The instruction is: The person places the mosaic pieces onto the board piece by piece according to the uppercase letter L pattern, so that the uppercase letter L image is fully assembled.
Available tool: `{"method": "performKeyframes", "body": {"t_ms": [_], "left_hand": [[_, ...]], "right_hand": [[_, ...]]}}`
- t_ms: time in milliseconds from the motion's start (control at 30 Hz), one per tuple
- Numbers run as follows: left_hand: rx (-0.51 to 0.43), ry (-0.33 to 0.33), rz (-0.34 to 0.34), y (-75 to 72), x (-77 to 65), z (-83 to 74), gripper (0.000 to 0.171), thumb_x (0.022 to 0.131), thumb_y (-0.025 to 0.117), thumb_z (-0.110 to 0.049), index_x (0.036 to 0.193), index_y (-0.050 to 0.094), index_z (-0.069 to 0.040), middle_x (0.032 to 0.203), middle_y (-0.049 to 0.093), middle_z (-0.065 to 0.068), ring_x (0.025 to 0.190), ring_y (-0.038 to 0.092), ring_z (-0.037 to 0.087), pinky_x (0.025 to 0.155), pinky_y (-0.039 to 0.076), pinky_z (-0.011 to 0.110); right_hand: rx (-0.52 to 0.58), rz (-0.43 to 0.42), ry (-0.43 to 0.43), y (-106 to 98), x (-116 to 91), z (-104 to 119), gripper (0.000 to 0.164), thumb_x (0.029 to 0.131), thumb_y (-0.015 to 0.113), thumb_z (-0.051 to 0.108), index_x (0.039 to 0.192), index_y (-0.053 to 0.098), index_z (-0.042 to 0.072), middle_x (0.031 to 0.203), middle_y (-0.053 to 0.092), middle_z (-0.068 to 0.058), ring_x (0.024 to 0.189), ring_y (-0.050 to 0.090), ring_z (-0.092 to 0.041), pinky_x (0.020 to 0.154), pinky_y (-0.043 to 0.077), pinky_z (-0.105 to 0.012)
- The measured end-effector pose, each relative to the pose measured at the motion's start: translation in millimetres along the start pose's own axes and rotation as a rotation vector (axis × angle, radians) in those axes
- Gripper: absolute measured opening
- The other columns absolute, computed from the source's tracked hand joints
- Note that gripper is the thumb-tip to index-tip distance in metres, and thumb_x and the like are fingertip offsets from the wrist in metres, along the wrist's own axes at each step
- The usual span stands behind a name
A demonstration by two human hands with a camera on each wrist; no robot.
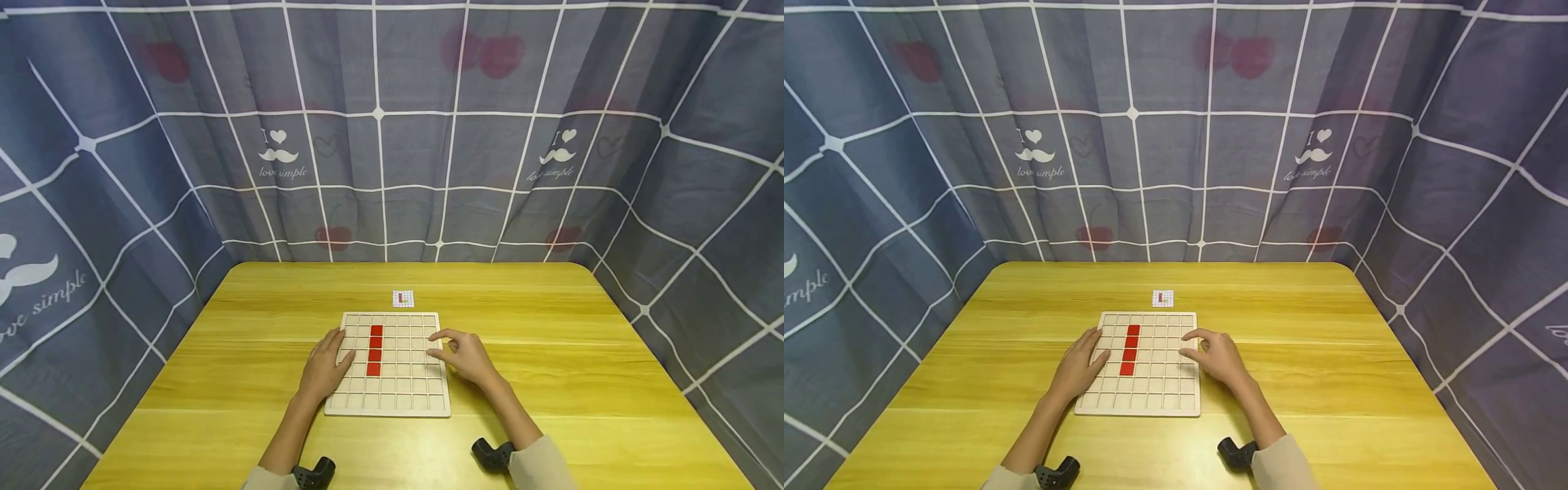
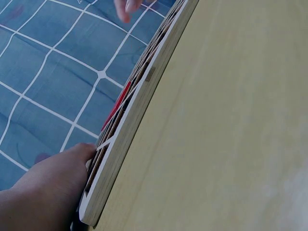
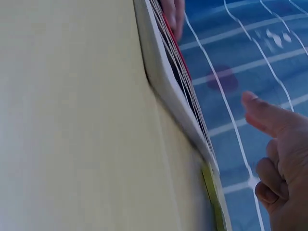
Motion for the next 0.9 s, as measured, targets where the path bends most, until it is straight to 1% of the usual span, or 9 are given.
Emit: {"method": "performKeyframes", "body": {"t_ms": [133, 200, 300, 367, 433, 533, 633, 767, 900], "left_hand": [[-0.001, -0.001, 0.003, 0.1, 0.1, 0.1, 0.057, 0.092, 0.055, -0.036, 0.137, 0.043, -0.003, 0.141, 0.038, 0.017, 0.127, 0.036, 0.038, 0.104, 0.029, 0.051], [0.0, 0.001, 0.001, 0.1, 0.1, 0.1, 0.057, 0.092, 0.055, -0.036, 0.137, 0.043, -0.003, 0.141, 0.038, 0.016, 0.127, 0.036, 0.038, 0.104, 0.029, 0.051], [0.001, 0.005, -0.001, 0.3, 0.2, 0.0, 0.057, 0.092, 0.055, -0.035, 0.137, 0.043, -0.003, 0.141, 0.038, 0.016, 0.127, 0.036, 0.038, 0.104, 0.029, 0.052], [0.003, 0.008, -0.002, 0.2, 0.5, -0.3, 0.057, 0.092, 0.055, -0.035, 0.137, 0.043, -0.002, 0.141, 0.038, 0.017, 0.127, 0.036, 0.038, 0.103, 0.029, 0.052], [0.001, 0.007, -0.002, 0.1, 0.6, -0.7, 0.057, 0.092, 0.055, -0.035, 0.137, 0.043, -0.002, 0.141, 0.038, 0.017, 0.127, 0.036, 0.038, 0.103, 0.029, 0.052], [-0.003, 0.005, -0.003, -0.3, 0.6, -0.8, 0.057, 0.092, 0.056, -0.035, 0.137, 0.043, -0.002, 0.141, 0.038, 0.017, 0.127, 0.036, 0.039, 0.103, 0.029, 0.052], [-0.007, 0.0, -0.001, -0.3, 0.8, -0.4, 0.057, 0.092, 0.055, -0.035, 0.137, 0.043, -0.003, 0.142, 0.037, 0.017, 0.127, 0.035, 0.039, 0.103, 0.029, 0.053], [-0.002, -0.003, 0.004, 0.2, 0.7, 0.5, 0.058, 0.092, 0.055, -0.036, 0.137, 0.042, -0.003, 0.142, 0.037, 0.017, 0.127, 0.035, 0.039, 0.104, 0.028, 0.053], [0.004, 0.003, 0.004, 0.1, 0.5, 0.7, 0.058, 0.092, 0.055, -0.036, 0.137, 0.042, -0.002, 0.142, 0.037, 0.017, 0.127, 0.035, 0.039, 0.104, 0.028, 0.052]], "right_hand": [[0.041, -0.024, 0.033, -21, -6, -17, 0.027, 0.076, 0.076, 0.027, 0.099, 0.071, 0.014, 0.045, 0.022, 0.011, 0.041, 0.015, -0.003, 0.039, 0.019, -0.018], [0.067, -0.011, 0.053, -28, -10, -25, 0.028, 0.076, 0.076, 0.027, 0.1, 0.07, 0.014, 0.045, 0.024, 0.009, 0.04, 0.016, -0.003, 0.038, 0.02, -0.019], [0.096, 0.039, 0.09, -34, -16, -35, 0.032, 0.076, 0.075, 0.033, 0.103, 0.07, 0.017, 0.046, 0.025, 0.007, 0.04, 0.018, -0.002, 0.037, 0.022, -0.019], [0.087, 0.087, 0.104, -36, -19, -40, 0.036, 0.075, 0.075, 0.037, 0.105, 0.07, 0.018, 0.046, 0.025, 0.007, 0.04, 0.018, -0.003, 0.037, 0.022, -0.019], [0.068, 0.135, 0.106, -36, -21, -43, 0.037, 0.075, 0.075, 0.037, 0.106, 0.07, 0.019, 0.047, 0.026, 0.008, 0.041, 0.019, -0.003, 0.038, 0.022, -0.019], [0.034, 0.202, 0.089, -35, -23, -46, 0.034, 0.075, 0.076, 0.035, 0.105, 0.07, 0.022, 0.048, 0.028, 0.009, 0.043, 0.021, -0.004, 0.04, 0.022, -0.019], [0.012, 0.237, 0.081, -32, -25, -49, 0.029, 0.075, 0.076, 0.035, 0.102, 0.07, 0.025, 0.049, 0.029, 0.01, 0.044, 0.021, -0.004, 0.042, 0.023, -0.018], [0.0, 0.229, 0.074, -30, -26, -50, 0.026, 0.076, 0.074, 0.035, 0.1, 0.07, 0.025, 0.05, 0.029, 0.01, 0.045, 0.021, -0.005, 0.044, 0.024, -0.019], [-0.02, 0.165, 0.083, -29, -24, -49, 0.028, 0.075, 0.074, 0.04, 0.098, 0.071, 0.024, 0.049, 0.028, 0.01, 0.045, 0.021, -0.004, 0.043, 0.023, -0.02]]}}
Point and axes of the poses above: each hand's wrist, its own x-axis towards the middle knuckle, its own y-axis out of the palm, z = x × y, the point moved 3 cm from there along x, towards the middle knuckle
